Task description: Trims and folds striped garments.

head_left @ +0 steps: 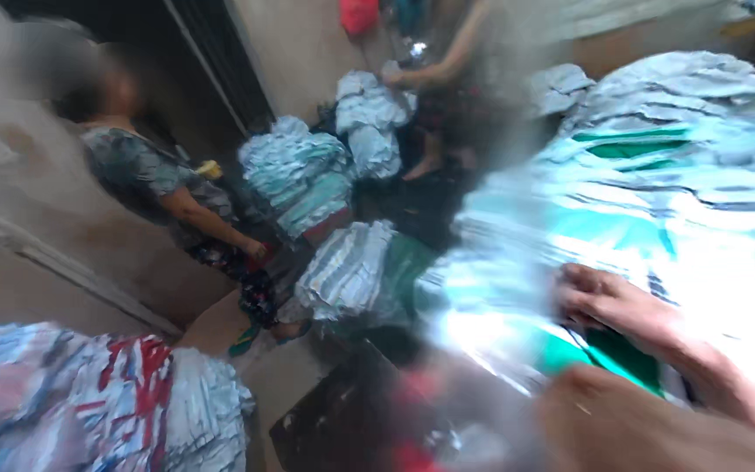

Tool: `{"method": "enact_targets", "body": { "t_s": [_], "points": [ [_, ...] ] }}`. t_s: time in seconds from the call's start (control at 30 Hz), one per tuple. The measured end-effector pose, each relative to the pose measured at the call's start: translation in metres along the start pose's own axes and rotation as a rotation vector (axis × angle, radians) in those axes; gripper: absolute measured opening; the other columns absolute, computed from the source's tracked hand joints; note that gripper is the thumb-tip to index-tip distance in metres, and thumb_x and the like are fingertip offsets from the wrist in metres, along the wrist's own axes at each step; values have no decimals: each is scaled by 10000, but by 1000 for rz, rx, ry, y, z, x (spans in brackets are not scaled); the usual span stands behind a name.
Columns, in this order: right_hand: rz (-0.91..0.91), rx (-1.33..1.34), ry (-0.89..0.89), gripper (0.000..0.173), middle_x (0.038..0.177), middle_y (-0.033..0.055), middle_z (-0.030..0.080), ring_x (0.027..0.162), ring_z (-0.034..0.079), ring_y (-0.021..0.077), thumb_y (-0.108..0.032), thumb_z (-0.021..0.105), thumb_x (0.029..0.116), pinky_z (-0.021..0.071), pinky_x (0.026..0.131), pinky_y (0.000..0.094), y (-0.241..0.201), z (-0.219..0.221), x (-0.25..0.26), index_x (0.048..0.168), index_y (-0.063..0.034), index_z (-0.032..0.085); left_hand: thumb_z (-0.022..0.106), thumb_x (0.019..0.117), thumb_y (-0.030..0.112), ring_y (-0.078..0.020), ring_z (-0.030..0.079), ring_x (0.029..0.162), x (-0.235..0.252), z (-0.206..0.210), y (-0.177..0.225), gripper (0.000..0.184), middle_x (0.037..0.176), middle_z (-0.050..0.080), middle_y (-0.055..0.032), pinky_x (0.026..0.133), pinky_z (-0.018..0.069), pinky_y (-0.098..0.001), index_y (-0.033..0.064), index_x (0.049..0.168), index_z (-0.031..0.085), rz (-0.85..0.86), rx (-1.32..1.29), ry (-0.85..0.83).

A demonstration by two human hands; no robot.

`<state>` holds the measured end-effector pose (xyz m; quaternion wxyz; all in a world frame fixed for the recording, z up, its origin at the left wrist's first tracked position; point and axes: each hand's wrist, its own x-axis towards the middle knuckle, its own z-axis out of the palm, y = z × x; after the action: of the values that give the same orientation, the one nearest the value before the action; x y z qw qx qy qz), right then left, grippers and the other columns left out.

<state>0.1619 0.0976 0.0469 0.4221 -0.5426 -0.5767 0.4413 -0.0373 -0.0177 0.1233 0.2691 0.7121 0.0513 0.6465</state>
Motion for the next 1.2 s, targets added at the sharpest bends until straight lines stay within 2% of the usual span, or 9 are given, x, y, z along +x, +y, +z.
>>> {"method": "enact_targets", "body": {
  "t_s": [0.07,0.17,0.23,0.37,0.43,0.63,0.8,1.07,1.2],
  "points": [
    [4,-4,32,106,754,-35,625,597,544,23,-146,609,1018,475,570,201,-8,1,-4,1084,-64,608,481,1087,315,-41,654,859,-9,-22,-30,290,879,648,11,802,560,-210,85,951,594,-157,10,71],
    [-78,16,34,118,757,-15,655,591,567,47,-158,629,1012,478,549,224,-3,-3,-2,1083,-67,606,419,1087,158,-43,644,689,-28,-62,-68,388,699,647,50,692,562,-238,87,787,656,-483,19,293],
    [-204,13,26,120,710,-23,625,547,541,35,-178,625,1009,443,491,199,-2,-3,-4,1069,-78,597,380,1081,117,-52,628,687,-45,-83,-90,416,676,623,56,718,552,-248,98,743,624,-593,69,384],
    [-368,5,-23,136,731,-26,618,574,558,39,-190,638,995,451,494,187,0,3,-2,1084,-103,585,512,1030,33,-74,646,721,-65,-98,-111,133,791,637,-7,695,578,-234,-14,944,602,-684,174,391],
    [-393,-5,-39,175,774,-11,639,611,589,60,-185,674,966,492,527,209,4,6,1,1094,-96,595,612,975,4,-92,655,731,-66,-92,-116,60,815,649,-37,694,586,-245,-56,978,616,-672,211,341],
    [-276,-81,-70,214,818,2,612,644,555,33,-129,704,947,484,590,190,-10,14,-9,1099,-46,578,759,886,104,-140,680,856,-63,-62,-134,244,936,672,-132,811,592,-270,-81,1008,658,-496,490,128],
    [-153,-130,-86,224,853,7,621,688,570,35,-147,694,967,504,654,206,-13,15,-9,1129,-40,583,749,916,295,-334,670,1035,-56,-56,-142,403,1092,687,-204,937,548,-462,-43,1129,693,-587,790,-174],
    [-254,60,28,187,818,-31,610,672,586,13,-105,671,954,533,654,185,-26,31,-12,1097,-53,563,746,900,325,-340,676,1008,-44,-52,-142,366,1021,706,-183,935,542,-481,-19,1022,752,-600,874,-216],
    [-180,5,-71,247,852,-13,648,689,594,39,-242,693,970,512,644,207,-1,33,0,1133,-73,615,706,918,129,-284,704,926,-44,-55,-146,131,936,721,-140,890,569,-435,14,927,768,-546,915,-202]
  ]
}}
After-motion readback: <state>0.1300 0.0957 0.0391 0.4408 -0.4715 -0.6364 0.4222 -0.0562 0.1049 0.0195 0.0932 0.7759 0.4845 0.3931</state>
